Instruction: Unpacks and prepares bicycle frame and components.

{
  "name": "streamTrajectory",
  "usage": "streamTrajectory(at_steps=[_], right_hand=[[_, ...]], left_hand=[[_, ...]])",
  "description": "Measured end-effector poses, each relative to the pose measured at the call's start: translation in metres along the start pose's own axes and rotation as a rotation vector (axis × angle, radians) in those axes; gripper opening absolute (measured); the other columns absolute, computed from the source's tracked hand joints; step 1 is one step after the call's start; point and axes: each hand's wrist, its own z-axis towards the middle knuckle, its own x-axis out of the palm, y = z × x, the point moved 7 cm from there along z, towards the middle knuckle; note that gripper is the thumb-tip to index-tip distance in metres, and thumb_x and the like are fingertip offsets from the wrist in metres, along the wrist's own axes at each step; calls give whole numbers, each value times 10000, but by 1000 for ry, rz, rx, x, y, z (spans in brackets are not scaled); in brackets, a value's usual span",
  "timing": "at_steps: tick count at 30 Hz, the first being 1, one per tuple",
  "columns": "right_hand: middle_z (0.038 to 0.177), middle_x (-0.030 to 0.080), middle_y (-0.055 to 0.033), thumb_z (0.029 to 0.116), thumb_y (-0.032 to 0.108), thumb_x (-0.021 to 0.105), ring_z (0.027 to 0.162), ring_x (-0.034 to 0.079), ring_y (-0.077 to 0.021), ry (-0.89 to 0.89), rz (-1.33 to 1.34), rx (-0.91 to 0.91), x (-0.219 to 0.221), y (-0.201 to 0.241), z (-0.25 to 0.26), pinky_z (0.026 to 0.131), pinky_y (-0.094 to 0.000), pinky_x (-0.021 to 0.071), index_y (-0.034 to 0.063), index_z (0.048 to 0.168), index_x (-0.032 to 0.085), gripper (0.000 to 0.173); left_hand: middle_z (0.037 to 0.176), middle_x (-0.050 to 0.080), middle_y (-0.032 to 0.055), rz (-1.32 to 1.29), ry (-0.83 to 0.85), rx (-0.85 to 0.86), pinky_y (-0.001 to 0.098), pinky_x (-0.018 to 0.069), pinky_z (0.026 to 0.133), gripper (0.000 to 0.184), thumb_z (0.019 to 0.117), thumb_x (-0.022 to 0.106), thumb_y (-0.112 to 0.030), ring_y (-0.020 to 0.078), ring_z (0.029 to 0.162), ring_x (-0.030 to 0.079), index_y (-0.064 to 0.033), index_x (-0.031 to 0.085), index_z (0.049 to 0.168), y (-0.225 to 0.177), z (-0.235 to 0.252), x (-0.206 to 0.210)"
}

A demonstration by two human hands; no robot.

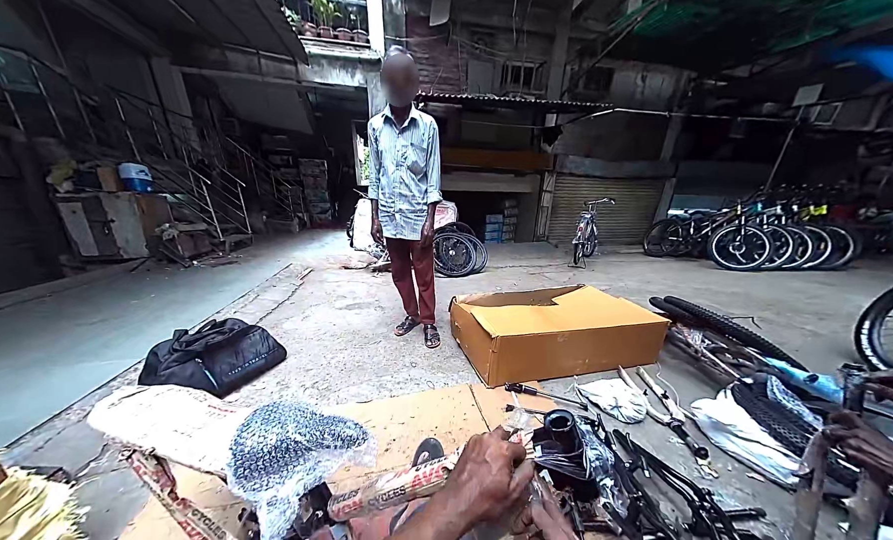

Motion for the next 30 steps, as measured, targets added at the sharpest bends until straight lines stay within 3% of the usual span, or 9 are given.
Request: streamTrajectory(at_steps=[4, 8, 12, 17, 20, 22, 25, 27, 30], right_hand=[[1087, 734, -146, 736, 167, 733, 657, 677, -209, 19, -80, -41, -9, 15, 18, 575, -430, 559, 115, 775, 739, 65], [1370, 555, -306, 725, 293, 787, 888, 716, -352, 36, -128, 47, 27, 12, 3, 695, -524, 595, 126, 853, 794, 210], [1427, 522, -325, 707, 393, 792, 868, 726, -343, -27, -138, 109, 39, 20, -14, 659, -501, 590, 187, 809, 793, 230], [1630, 272, -303, 765, 559, 772, 848, 732, -335, 128, -189, 168, 51, 12, -32, 733, -486, 600, 219, 1056, 797, 448], [1584, 387, -244, 837, 372, 793, 708, 681, -170, 26, 125, 72, 36, 8, -25, 659, -384, 589, 158, 1060, 794, 309], [1495, 495, -212, 888, 213, 746, 781, 695, -142, -118, 398, 43, 15, 7, -17, 675, -338, 618, 65, 1018, 765, 198], [1412, 584, -201, 890, 119, 655, 731, 711, -135, -319, 448, 76, -3, 6, -12, 627, -322, 624, 47, 895, 736, 108], [1417, 581, -216, 918, 123, 604, 720, 725, -138, -366, 378, 61, 0, 11, -15, 619, -323, 631, 33, 932, 700, 133], [1296, 656, -168, 917, 147, 612, 657, 689, -119, -318, 223, 21, 7, 15, -11, 595, -325, 618, -14, 1145, 656, 282]], left_hand=[[874, 676, 180, 45, 158, 28, 544, 506, 848, 473, 1049, 434, -366, 355, 938, 665, -14, 686, 858, -1, 9, -5], [806, 658, 160, 66, 173, 47, 535, 506, 795, 500, 1043, 427, -388, 341, 869, 664, -26, 671, 799, -4, 11, -4], [850, 694, 152, 109, 146, -24, 512, 530, 821, 472, 979, 557, -460, 317, 892, 685, -40, 706, 823, -4, 8, -5], [970, 711, 124, 161, 205, -126, 490, 544, 822, 338, 889, 652, -367, 277, 903, 686, -49, 702, 784, -12, 13, -2], [956, 698, 136, 39, 90, -29, 457, 540, 830, 308, 882, 648, -313, 261, 931, 676, -44, 650, 733, -6, 4, -5], [1070, 684, 151, -159, -14, 83, 414, 543, 907, 303, 882, 675, -304, 238, 1058, 652, -51, 636, 718, 5, -7, -3], [1192, 643, 161, -323, -76, 156, 393, 521, 976, 252, 864, 689, -291, 224, 1174, 601, -64, 654, 760, 9, -17, 4], [1193, 642, 141, -365, -54, 150, 400, 505, 989, 236, 850, 702, -294, 217, 1182, 589, -79, 663, 761, 11, -17, 5], [1185, 621, 117, -463, 68, 140, 367, 482, 984, 250, 837, 741, -305, 187, 1179, 561, -91, 652, 743, 15, -8, 2]])
